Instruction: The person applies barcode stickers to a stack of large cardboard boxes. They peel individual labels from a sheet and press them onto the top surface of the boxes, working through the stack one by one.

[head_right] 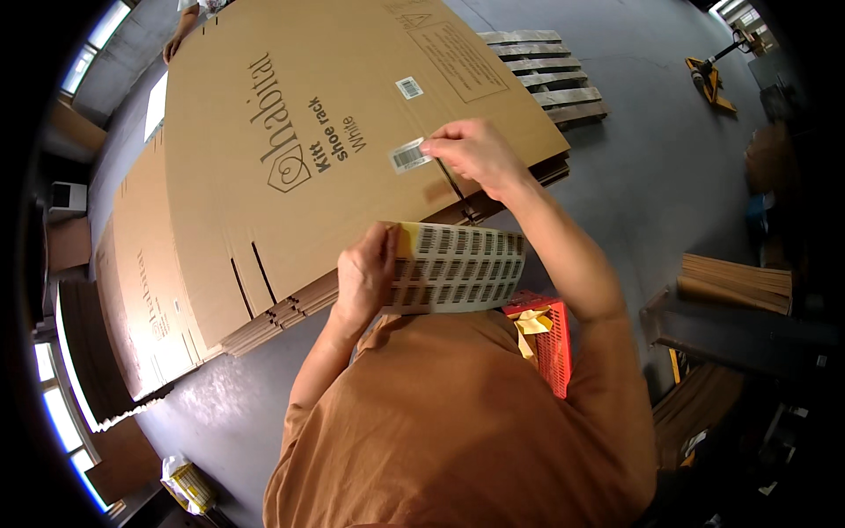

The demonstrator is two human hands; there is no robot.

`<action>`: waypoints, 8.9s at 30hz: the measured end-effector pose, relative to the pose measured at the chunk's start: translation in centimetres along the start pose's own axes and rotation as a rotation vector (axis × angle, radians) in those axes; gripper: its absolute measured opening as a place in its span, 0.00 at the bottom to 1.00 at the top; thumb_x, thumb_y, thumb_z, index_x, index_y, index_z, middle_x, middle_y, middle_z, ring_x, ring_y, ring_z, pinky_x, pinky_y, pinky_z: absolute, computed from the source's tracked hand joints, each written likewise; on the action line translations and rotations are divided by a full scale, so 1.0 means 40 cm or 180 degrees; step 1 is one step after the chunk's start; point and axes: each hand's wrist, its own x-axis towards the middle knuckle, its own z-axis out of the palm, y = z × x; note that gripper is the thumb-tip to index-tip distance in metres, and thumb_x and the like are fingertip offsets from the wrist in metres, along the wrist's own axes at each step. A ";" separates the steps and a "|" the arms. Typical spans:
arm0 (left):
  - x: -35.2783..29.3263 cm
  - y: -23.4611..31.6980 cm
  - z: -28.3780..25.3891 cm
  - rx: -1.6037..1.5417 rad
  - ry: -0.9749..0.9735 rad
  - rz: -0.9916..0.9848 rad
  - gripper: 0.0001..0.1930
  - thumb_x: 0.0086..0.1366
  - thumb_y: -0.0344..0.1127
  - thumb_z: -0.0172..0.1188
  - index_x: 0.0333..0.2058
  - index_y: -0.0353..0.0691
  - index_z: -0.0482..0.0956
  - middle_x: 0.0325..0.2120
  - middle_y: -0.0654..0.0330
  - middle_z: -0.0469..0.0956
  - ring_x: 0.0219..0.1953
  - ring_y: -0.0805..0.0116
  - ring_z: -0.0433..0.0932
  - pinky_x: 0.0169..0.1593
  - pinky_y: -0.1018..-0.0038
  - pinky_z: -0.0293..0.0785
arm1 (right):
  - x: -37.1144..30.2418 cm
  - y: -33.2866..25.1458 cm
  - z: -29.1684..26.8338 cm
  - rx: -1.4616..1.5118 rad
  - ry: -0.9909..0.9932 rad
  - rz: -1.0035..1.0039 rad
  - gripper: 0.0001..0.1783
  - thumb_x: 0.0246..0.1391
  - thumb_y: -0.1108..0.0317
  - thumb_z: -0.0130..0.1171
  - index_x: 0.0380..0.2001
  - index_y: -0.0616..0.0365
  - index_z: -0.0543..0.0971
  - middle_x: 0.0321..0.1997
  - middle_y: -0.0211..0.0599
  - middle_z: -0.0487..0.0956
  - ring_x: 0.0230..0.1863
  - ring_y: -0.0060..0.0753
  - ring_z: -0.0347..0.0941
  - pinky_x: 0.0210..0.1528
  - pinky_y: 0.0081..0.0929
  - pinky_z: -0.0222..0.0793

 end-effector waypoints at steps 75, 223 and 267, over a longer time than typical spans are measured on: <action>0.346 -0.068 0.163 0.0554 -0.0123 0.0239 0.09 0.60 0.36 0.63 0.33 0.36 0.79 0.57 0.50 0.70 0.59 0.52 0.68 0.60 0.57 0.60 | 0.561 -0.019 -0.203 -0.2299 -0.1449 -0.0775 0.09 0.53 0.66 0.60 0.32 0.60 0.80 0.28 0.32 0.79 0.31 0.22 0.71 0.34 0.24 0.66; 0.072 -0.041 0.066 0.1777 -0.0374 0.0480 0.31 0.63 0.48 0.60 0.58 0.35 0.66 0.58 0.50 0.70 0.27 0.58 0.81 0.35 0.67 0.75 | 0.094 0.123 0.057 -0.0265 0.0045 0.0134 0.16 0.51 0.75 0.62 0.43 0.68 0.72 0.29 0.41 0.80 0.22 0.23 0.74 0.23 0.22 0.69; 0.106 0.121 0.026 0.0507 -0.0380 0.0247 0.05 0.66 0.33 0.56 0.33 0.38 0.76 0.25 0.50 0.78 0.28 0.47 0.77 0.33 0.59 0.72 | -0.093 0.057 -0.100 -0.2551 -0.0423 -0.3032 0.08 0.47 0.71 0.65 0.33 0.58 0.81 0.32 0.36 0.80 0.33 0.40 0.77 0.35 0.34 0.73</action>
